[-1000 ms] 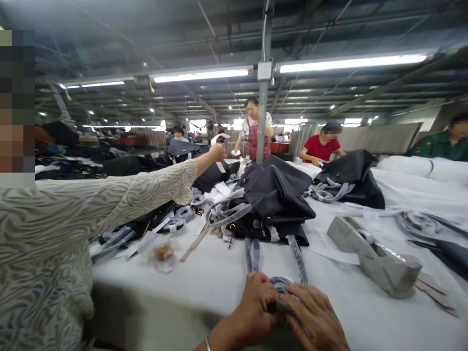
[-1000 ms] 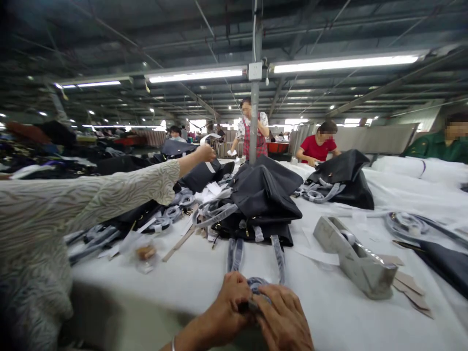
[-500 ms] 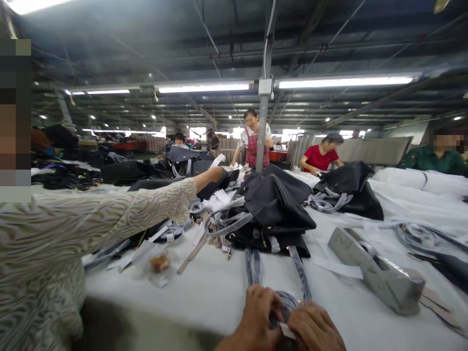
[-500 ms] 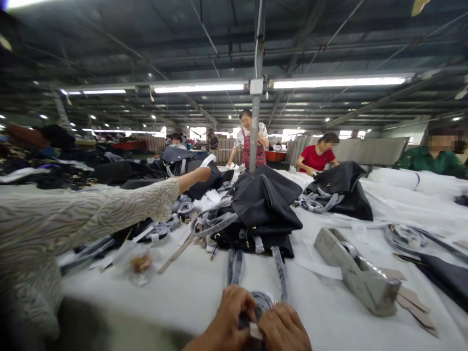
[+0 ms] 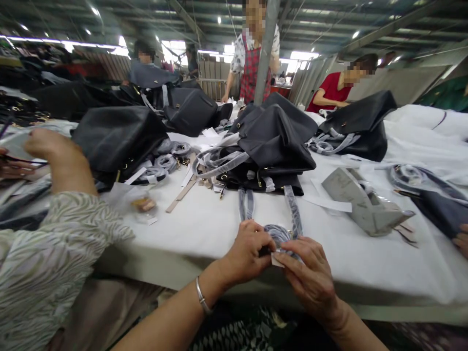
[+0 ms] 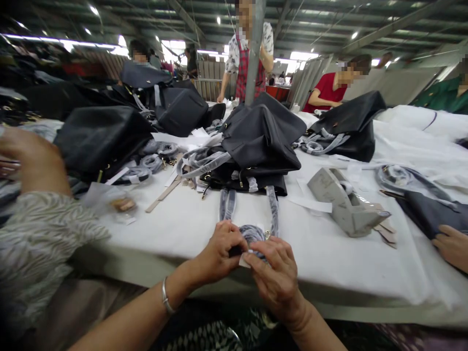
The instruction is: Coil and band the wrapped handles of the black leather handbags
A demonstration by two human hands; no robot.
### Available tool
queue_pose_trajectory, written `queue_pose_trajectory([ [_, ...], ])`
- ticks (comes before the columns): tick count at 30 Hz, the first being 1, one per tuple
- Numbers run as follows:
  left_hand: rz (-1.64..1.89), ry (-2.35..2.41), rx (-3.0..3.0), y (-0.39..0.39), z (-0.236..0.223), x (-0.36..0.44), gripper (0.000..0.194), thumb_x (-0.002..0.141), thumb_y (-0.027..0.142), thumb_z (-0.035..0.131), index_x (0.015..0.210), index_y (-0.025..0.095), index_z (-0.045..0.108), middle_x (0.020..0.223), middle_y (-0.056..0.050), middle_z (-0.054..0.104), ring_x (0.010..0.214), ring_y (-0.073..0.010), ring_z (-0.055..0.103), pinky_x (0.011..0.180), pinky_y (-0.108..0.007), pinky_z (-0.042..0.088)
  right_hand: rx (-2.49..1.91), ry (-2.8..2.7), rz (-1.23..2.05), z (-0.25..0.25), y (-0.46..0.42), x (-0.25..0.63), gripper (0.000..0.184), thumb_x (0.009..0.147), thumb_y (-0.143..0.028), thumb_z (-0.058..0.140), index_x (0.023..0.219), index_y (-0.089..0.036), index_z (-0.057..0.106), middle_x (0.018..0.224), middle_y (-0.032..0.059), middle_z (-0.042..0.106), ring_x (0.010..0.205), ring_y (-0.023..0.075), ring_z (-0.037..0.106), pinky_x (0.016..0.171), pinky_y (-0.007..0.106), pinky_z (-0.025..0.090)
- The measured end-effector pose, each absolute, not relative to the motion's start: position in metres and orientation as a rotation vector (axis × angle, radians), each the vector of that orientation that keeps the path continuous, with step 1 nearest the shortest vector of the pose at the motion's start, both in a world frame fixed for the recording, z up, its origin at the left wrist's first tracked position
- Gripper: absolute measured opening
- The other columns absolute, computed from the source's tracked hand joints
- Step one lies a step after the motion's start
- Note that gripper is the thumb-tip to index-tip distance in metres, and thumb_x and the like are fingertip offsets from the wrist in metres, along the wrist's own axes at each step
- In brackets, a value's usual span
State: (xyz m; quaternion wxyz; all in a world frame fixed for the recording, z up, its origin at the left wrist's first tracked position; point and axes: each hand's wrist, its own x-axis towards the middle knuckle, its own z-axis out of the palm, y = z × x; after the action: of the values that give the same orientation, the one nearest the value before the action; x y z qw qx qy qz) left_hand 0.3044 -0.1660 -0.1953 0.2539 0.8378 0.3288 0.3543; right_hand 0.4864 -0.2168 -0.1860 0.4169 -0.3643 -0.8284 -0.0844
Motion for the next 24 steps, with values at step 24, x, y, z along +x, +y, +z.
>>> queue_pose_trajectory([
  [24, 0.956, 0.908, 2.183, -0.165, -0.192, 0.300, 0.048, 0.077, 0.026, 0.069, 0.119, 0.022, 0.047, 0.116, -0.006, 0.059, 0.105, -0.0240, 0.052, 0.098, -0.040, 0.033, -1.226, -1.997, 0.147, -0.178, -0.190, 0.479, 0.011, 0.088, -0.017, 0.057, 0.089, -0.022, 0.067, 0.083, 0.0012, 0.069, 0.077, 0.0157, 0.064, 0.072, 0.028, 0.048],
])
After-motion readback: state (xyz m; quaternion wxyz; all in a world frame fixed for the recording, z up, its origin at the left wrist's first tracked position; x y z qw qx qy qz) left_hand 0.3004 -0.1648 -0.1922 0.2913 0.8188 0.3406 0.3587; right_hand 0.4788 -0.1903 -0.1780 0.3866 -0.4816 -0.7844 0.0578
